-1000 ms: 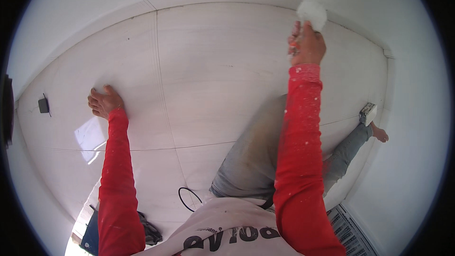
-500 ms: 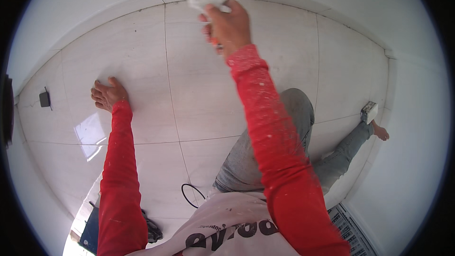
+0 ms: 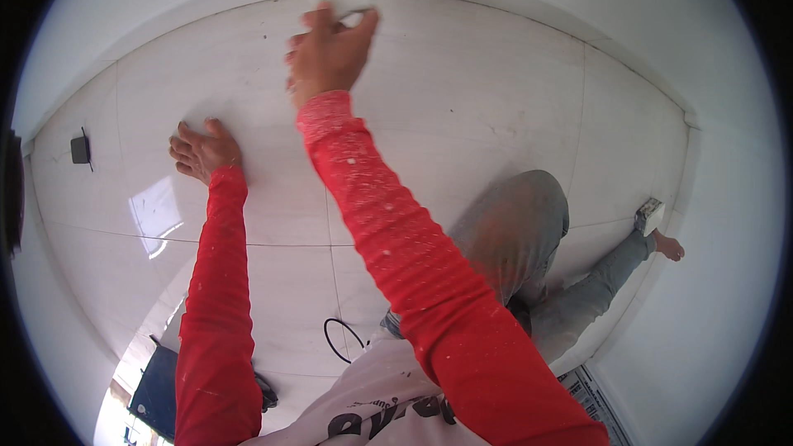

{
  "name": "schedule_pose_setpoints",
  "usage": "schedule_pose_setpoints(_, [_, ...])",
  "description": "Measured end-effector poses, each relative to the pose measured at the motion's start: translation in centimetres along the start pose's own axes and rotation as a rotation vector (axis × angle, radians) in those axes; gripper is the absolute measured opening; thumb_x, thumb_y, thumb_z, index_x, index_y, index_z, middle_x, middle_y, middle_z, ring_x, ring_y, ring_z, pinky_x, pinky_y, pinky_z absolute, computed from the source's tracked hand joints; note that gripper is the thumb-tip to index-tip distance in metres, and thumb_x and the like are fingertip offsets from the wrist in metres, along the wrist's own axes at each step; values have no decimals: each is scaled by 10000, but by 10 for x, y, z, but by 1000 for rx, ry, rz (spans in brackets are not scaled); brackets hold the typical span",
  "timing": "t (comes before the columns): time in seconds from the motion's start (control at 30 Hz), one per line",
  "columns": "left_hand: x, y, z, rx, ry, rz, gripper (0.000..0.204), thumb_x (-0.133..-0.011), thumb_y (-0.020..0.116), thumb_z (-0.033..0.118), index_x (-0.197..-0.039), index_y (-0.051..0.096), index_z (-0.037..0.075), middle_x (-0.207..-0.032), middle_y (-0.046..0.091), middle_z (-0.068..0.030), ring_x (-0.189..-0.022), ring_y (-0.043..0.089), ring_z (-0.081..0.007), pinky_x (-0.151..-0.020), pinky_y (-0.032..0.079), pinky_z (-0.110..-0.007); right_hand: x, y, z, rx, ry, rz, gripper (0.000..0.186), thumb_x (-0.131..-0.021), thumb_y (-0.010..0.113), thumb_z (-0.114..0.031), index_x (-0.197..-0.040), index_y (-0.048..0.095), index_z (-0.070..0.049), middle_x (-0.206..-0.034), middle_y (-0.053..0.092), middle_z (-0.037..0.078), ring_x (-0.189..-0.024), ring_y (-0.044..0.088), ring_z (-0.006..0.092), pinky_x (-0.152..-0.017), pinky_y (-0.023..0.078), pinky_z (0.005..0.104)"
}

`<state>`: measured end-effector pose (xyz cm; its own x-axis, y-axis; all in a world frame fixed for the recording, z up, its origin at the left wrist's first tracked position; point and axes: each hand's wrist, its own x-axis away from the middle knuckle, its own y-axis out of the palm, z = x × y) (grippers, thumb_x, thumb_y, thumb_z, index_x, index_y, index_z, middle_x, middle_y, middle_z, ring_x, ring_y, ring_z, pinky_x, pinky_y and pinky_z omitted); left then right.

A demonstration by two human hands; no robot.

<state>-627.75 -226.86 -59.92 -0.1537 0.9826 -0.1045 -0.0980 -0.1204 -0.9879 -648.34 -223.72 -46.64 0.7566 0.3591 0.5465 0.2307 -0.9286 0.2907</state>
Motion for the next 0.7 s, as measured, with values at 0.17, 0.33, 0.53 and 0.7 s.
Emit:
schedule_pose_setpoints(0.17, [1, 0, 3, 6, -3, -17, 630, -965, 441, 427, -1449, 317, 43, -1539, 236, -248, -1463, 155, -352, -1177, 116, -495, 18, 18, 15, 359, 122, -491, 258, -924, 595, -158, -1103, 450, -40, -823, 656, 94, -482, 550, 126, -323, 346, 279])
schedule_pose_setpoints(0.33, [-3, 4, -7, -60, 36, 127, 601, -955, 450, 433, -1404, 376, 41, -1481, 325, -219, -1411, 237, -325, -1128, 190, -467, -38, -74, -53, 459, -72, -305, 310, -907, 664, -192, -1147, 565, -24, -841, 670, 89, -540, 560, 88, -392, 426, 224])
schedule_pose_setpoints(0.53, [-1, 0, 3, 40, -2, -15, 628, -967, 446, 407, -1457, 297, 44, -1540, 234, -245, -1469, 140, -356, -1179, 116, -508, -96, -218, -132, 122, -290, 233, 232, -947, 609, -203, -1111, 527, -62, -863, 682, 69, -531, 559, 121, -357, 375, 238])
schedule_pose_setpoints(0.7, [-2, -1, -1, 27, -8, 15, 627, -967, 446, 402, -1459, 295, 43, -1538, 236, -251, -1466, 147, -371, -1177, 119, -507, -82, -150, -85, 184, -210, 173, 213, -953, 596, -202, -1095, 507, -72, -876, 667, 64, -505, 538, 129, -342, 357, 263])
